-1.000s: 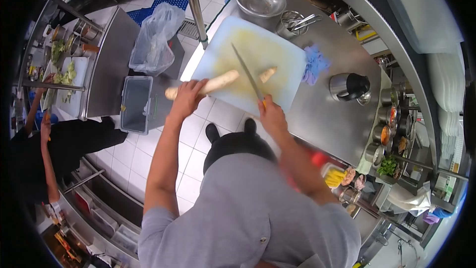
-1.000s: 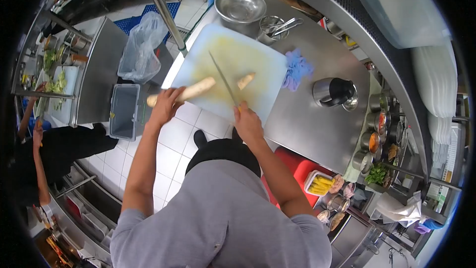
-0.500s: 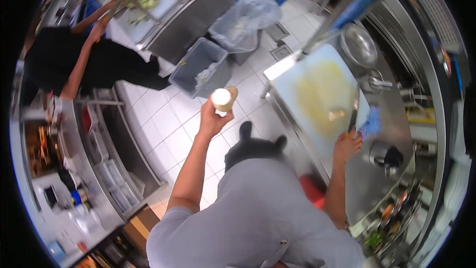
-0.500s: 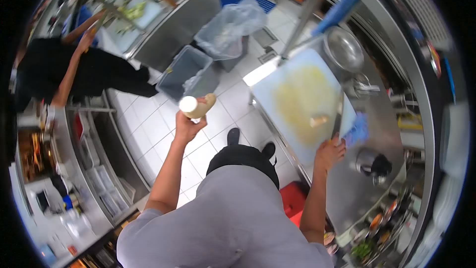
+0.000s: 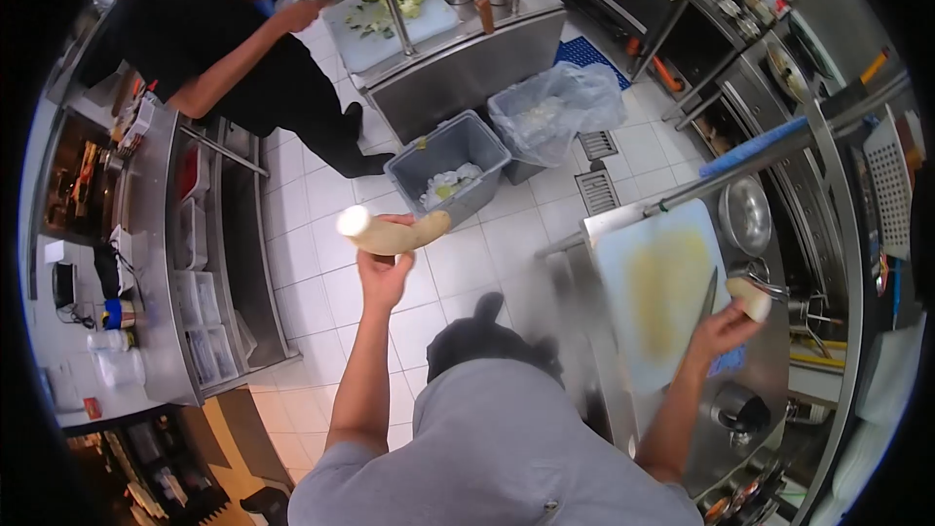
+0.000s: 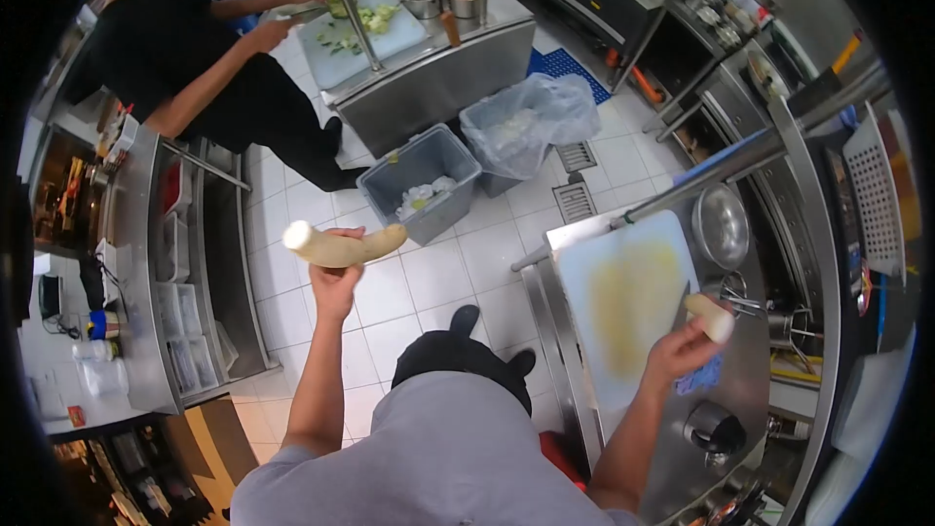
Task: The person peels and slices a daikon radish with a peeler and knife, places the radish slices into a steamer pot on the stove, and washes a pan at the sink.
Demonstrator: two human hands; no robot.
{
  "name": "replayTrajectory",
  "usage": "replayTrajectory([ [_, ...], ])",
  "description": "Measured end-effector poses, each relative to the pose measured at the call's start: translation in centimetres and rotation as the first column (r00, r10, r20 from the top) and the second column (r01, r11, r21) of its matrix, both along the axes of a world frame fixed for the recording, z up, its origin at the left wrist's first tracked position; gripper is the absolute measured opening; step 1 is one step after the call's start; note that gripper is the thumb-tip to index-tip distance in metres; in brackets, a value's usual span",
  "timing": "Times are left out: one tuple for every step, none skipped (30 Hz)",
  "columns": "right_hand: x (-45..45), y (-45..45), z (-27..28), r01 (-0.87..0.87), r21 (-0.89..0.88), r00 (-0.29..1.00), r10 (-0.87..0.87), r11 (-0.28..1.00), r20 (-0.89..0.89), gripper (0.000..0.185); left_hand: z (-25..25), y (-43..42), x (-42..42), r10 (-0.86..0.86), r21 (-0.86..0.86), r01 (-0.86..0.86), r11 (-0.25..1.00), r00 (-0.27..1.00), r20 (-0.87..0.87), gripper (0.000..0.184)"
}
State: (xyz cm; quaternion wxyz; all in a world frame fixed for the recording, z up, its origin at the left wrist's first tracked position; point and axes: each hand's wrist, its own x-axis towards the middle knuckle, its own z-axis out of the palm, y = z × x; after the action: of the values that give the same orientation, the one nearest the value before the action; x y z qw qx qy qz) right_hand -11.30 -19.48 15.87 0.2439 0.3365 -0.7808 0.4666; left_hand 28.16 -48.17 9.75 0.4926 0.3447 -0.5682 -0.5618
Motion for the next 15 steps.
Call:
replayTrajectory([
  [2.5,-4.2,3.2,-0.104,-0.308,0.995,0.100,0.946,-0.030,0.038,1.4,-0.5,0.8,0.029,0.030,-0.027,0.999,0.997,-0.065,0.049],
  [4.0,-6.9,4.7,-0.198,-0.579,0.979,0.185,0.791,-0.083,0.040,1.7,-1.1,1.6,0.041,0.020,-0.040,0.999,0.997,-0.058,0.049],
  [4.5,-8.4,1.6,-0.284,-0.670,0.901,0.429,0.686,0.057,0.041,1.8,-1.7,2.4,0.040,0.075,-0.022,0.997,0.967,-0.252,0.048],
  [6.2,-11.6,0.1,-0.295,-0.672,0.838,0.522,0.680,0.160,0.044,2.1,-2.1,3.1,0.045,0.123,0.011,0.992,0.897,-0.440,0.047],
  [8.5,-15.1,-1.6,-0.366,-0.519,0.762,0.569,0.772,0.310,0.048,2.8,-2.0,3.3,0.111,0.198,-0.020,0.980,0.883,-0.456,0.038],
  [10.4,-18.3,-3.0,-0.508,-0.216,0.683,0.542,0.834,0.490,0.052,3.0,-2.1,3.5,0.113,0.196,-0.024,0.980,0.883,-0.455,0.038],
  [11.9,-19.9,-4.9,-0.633,0.043,0.622,0.475,0.773,0.623,0.057,3.0,-2.2,3.6,0.154,0.288,0.032,0.957,0.787,-0.598,0.033],
  [13.0,-19.8,-8.1,-0.637,0.071,0.657,0.493,0.767,0.570,0.059,3.1,-2.3,3.7,0.209,0.364,0.100,0.926,0.667,-0.715,0.030],
  [13.8,-20.1,-11.2,-0.640,0.094,0.689,0.516,0.763,0.509,0.060,3.1,-2.7,3.8,0.204,0.357,0.098,0.929,0.668,-0.716,0.030],
  [14.7,-19.9,-9.0,-0.642,0.097,0.687,0.514,0.761,0.514,0.060,2.7,-2.6,4.0,0.216,0.376,0.131,0.917,0.629,-0.747,0.030],
  [15.2,-19.0,-6.7,-0.722,-0.026,0.495,0.541,0.692,0.680,0.059,2.0,-2.3,3.8,0.229,0.396,0.171,0.902,0.589,-0.775,0.030],
  [15.8,-17.9,-5.3,-0.754,-0.164,0.273,0.530,0.636,0.803,0.058,1.2,-1.6,3.4,0.244,0.422,0.221,0.879,0.552,-0.797,0.030],
  [16.3,-18.0,-5.6,-0.683,-0.497,-0.056,0.640,0.535,0.767,0.060,0.7,-1.1,2.4,0.235,0.429,0.245,0.869,0.560,-0.795,0.030],
  [16.7,-17.7,-5.3,-0.664,-0.494,-0.035,0.638,0.561,0.770,0.060,0.3,-0.5,1.3,0.250,0.447,0.309,0.839,0.512,-0.822,0.031],
  [17.1,-17.5,-3.1,-0.628,-0.611,-0.151,0.695,0.482,0.703,0.061,0.0,0.1,-0.3,0.265,0.459,0.375,0.806,0.464,-0.845,0.032],
])
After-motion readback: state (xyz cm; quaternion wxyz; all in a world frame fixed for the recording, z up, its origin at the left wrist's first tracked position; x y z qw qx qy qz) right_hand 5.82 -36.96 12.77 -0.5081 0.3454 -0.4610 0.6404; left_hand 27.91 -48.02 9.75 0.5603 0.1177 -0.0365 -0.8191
